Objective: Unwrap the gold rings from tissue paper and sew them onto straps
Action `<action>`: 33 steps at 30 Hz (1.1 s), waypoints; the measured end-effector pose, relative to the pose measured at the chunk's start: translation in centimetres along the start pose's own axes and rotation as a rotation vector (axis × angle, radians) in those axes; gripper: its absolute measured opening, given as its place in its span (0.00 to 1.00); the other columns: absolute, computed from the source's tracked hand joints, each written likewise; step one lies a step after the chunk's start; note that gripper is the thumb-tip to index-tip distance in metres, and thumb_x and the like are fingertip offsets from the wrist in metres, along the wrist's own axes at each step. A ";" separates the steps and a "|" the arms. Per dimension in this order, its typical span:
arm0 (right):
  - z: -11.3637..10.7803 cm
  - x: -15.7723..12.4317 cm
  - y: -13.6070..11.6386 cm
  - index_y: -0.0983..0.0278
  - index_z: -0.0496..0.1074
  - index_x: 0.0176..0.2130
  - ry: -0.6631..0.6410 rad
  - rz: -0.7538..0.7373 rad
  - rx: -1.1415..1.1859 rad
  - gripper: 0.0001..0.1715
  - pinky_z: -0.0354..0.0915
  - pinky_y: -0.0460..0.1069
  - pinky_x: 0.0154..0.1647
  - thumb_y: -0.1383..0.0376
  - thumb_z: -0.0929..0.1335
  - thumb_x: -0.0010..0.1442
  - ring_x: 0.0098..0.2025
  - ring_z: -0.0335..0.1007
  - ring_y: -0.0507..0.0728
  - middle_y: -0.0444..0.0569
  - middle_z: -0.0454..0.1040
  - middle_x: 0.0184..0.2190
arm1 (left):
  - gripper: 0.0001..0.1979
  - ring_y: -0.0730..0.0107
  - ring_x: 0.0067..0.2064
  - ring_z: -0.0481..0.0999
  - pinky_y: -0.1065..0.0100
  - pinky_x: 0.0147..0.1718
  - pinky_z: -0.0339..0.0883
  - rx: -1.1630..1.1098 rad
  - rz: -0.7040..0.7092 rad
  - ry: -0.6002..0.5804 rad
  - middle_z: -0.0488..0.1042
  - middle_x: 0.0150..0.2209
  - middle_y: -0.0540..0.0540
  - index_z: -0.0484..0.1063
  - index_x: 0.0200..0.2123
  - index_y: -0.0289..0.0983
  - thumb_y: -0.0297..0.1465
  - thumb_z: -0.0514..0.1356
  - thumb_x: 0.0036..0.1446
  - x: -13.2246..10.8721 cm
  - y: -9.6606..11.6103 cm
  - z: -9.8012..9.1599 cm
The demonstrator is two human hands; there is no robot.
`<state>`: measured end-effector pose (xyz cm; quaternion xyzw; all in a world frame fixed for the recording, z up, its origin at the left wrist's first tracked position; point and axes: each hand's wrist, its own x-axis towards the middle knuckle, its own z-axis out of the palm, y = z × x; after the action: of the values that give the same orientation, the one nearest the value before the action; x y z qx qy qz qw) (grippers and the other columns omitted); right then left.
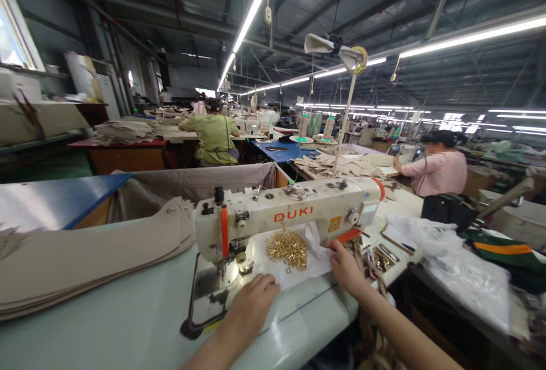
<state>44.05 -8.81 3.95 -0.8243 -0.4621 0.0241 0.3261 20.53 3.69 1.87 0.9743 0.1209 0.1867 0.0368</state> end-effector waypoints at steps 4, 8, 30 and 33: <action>-0.1 -0.5 0.5 0.62 0.65 0.32 0.012 -0.036 -0.031 0.08 0.61 0.48 0.37 0.72 0.60 0.50 0.36 0.70 0.58 0.49 0.73 0.31 | 0.12 0.63 0.41 0.71 0.65 0.38 0.68 0.083 0.002 -0.147 0.72 0.38 0.46 0.69 0.40 0.38 0.18 0.52 0.57 0.6 0.6 -0.8; 0.1 -0.7 0.9 0.63 0.65 0.32 0.027 -0.034 -0.060 0.07 0.59 0.48 0.36 0.70 0.60 0.52 0.36 0.70 0.59 0.51 0.73 0.31 | 0.15 0.65 0.40 0.71 0.68 0.37 0.66 0.054 -0.088 -0.200 0.70 0.37 0.46 0.69 0.36 0.38 0.16 0.48 0.57 1.5 1.4 -0.9; 2.9 -5.3 -0.5 0.68 0.64 0.50 0.517 -0.438 -0.056 0.25 0.61 0.65 0.49 0.54 0.60 0.60 0.53 0.62 0.70 0.65 0.66 0.50 | 0.13 0.65 0.50 0.71 0.62 0.52 0.66 -0.347 -0.340 0.187 0.74 0.47 0.44 0.71 0.45 0.37 0.23 0.56 0.57 -3.9 3.8 -3.5; 4.1 -6.0 -2.4 0.65 0.64 0.53 0.467 -0.701 -0.019 0.23 0.64 0.62 0.49 0.58 0.63 0.60 0.52 0.66 0.68 0.62 0.68 0.50 | 0.13 0.66 0.48 0.72 0.64 0.50 0.68 -0.327 -0.365 0.275 0.75 0.46 0.45 0.72 0.44 0.38 0.23 0.58 0.55 -6.9 3.7 -4.5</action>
<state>37.44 -10.52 0.47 -0.6036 -0.6285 -0.2799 0.4029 13.48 -1.53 4.03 0.8830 0.2664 0.3246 0.2099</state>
